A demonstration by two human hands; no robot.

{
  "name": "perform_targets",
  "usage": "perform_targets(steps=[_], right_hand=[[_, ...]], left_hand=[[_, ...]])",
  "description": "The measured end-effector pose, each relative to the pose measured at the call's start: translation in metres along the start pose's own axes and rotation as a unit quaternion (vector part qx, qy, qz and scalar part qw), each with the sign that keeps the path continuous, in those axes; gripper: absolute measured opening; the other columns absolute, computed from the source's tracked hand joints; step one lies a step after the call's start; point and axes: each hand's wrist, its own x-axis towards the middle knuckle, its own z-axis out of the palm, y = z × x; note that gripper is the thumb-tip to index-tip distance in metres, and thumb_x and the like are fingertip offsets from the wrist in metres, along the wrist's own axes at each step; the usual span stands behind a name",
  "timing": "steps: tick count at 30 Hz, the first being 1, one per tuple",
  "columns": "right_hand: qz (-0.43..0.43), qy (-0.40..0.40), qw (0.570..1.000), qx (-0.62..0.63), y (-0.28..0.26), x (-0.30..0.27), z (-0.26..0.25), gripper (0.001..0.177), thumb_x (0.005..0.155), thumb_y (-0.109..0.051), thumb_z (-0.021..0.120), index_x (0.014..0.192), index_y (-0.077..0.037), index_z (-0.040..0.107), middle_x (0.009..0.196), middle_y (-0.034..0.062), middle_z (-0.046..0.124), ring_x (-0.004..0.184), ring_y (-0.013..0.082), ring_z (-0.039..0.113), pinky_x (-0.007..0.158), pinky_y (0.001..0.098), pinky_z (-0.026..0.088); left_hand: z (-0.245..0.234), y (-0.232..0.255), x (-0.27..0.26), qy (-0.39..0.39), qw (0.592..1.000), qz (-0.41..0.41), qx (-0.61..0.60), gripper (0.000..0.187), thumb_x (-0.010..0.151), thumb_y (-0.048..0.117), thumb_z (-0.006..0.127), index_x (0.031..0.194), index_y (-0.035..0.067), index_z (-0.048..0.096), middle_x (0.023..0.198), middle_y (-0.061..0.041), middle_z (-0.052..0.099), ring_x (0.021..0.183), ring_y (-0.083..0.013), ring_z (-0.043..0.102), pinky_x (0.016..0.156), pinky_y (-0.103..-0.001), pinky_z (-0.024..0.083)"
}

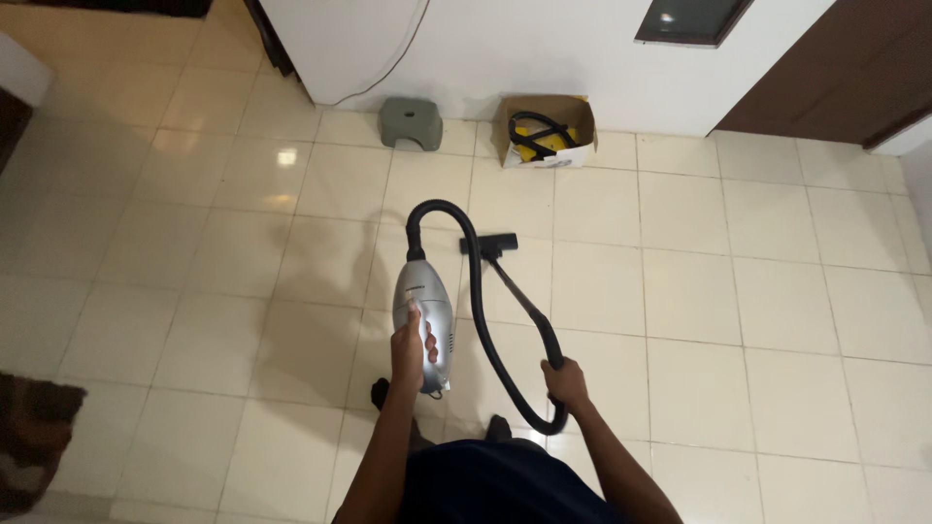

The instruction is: The person uses a handheld vacuum cleaner to clean a tiled floor in a room. They move the vacuum nozzle back and forth across the floor, covering areas near a door, a cardboard box, and a blue plastic chair. The person also vacuums a patterned mat placed on the floor.

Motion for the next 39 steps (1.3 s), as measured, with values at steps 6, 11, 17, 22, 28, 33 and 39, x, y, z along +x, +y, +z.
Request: perform_targets(steps=[6,11,17,22,28,33,39], right_hand=[[-0.011,0.028,1.0,0.0,-0.072,0.077,0.078,0.036,0.094,-0.029,0.066,0.076,0.001,0.062,0.055,0.0115,0.062,0.044,0.0217,0.063,0.045,0.0377,0.051],[0.019,0.014,0.988,0.149,-0.136,0.097,0.111,0.026,0.091,-0.015,0.066,0.074,0.001,0.055,0.055,0.0075,0.052,0.04,0.0212,0.054,0.037,0.0387,0.044],[0.01,0.031,0.998,0.059,-0.168,0.076,0.145,0.03,0.093,-0.02,0.066,0.077,0.005,0.06,0.056,0.012,0.059,0.042,0.0237,0.062,0.039,0.039,0.049],[0.015,0.063,0.997,0.032,-0.21,0.105,0.193,0.035,0.094,-0.03,0.068,0.08,0.002,0.061,0.057,0.014,0.062,0.045,0.0258,0.063,0.042,0.0407,0.051],[0.022,0.066,0.997,0.016,-0.254,0.125,0.217,0.061,0.097,-0.053,0.065,0.081,0.006,0.065,0.062,0.0125,0.064,0.049,0.0227,0.067,0.047,0.0363,0.056],[0.055,0.063,0.997,-0.001,-0.256,0.118,0.203,0.062,0.097,-0.057,0.056,0.088,0.003,0.065,0.06,0.0132,0.066,0.049,0.0245,0.068,0.047,0.0378,0.057],[0.037,0.048,0.998,0.006,-0.295,0.175,0.187,0.061,0.099,-0.054,0.055,0.082,0.005,0.063,0.057,0.0141,0.064,0.046,0.0243,0.067,0.045,0.0379,0.056]], left_hand=[[-0.028,0.03,0.047,-0.032,0.999,-0.02,0.031,0.064,0.097,0.064,0.053,0.078,0.003,0.058,0.054,-0.003,0.047,0.042,-0.0138,0.045,0.039,-0.03,0.036],[-0.061,0.082,0.104,-0.085,0.995,0.001,0.047,0.064,0.097,0.065,0.052,0.076,0.005,0.056,0.053,-0.003,0.046,0.041,-0.0138,0.044,0.038,-0.029,0.034],[-0.116,0.128,0.155,-0.099,0.994,-0.015,0.053,0.063,0.096,0.066,0.053,0.076,0.006,0.055,0.055,-0.003,0.046,0.041,-0.0137,0.044,0.038,-0.029,0.034],[-0.14,0.16,0.197,-0.108,0.992,-0.033,0.054,0.06,0.096,0.064,0.055,0.079,0.006,0.054,0.055,-0.002,0.045,0.042,-0.0136,0.043,0.038,-0.029,0.034],[-0.144,0.188,0.249,-0.114,0.991,-0.04,0.058,0.061,0.098,0.065,0.05,0.081,0.006,0.054,0.055,-0.002,0.043,0.041,-0.0132,0.041,0.037,-0.028,0.033],[-0.128,0.204,0.288,-0.102,0.993,-0.042,0.052,0.061,0.098,0.064,0.049,0.081,0.006,0.054,0.055,-0.002,0.042,0.04,-0.0131,0.04,0.037,-0.028,0.032],[-0.085,0.22,0.325,-0.091,0.993,-0.036,0.064,0.065,0.097,0.066,0.049,0.077,0.005,0.053,0.054,-0.002,0.04,0.04,-0.0139,0.04,0.037,-0.029,0.032]])
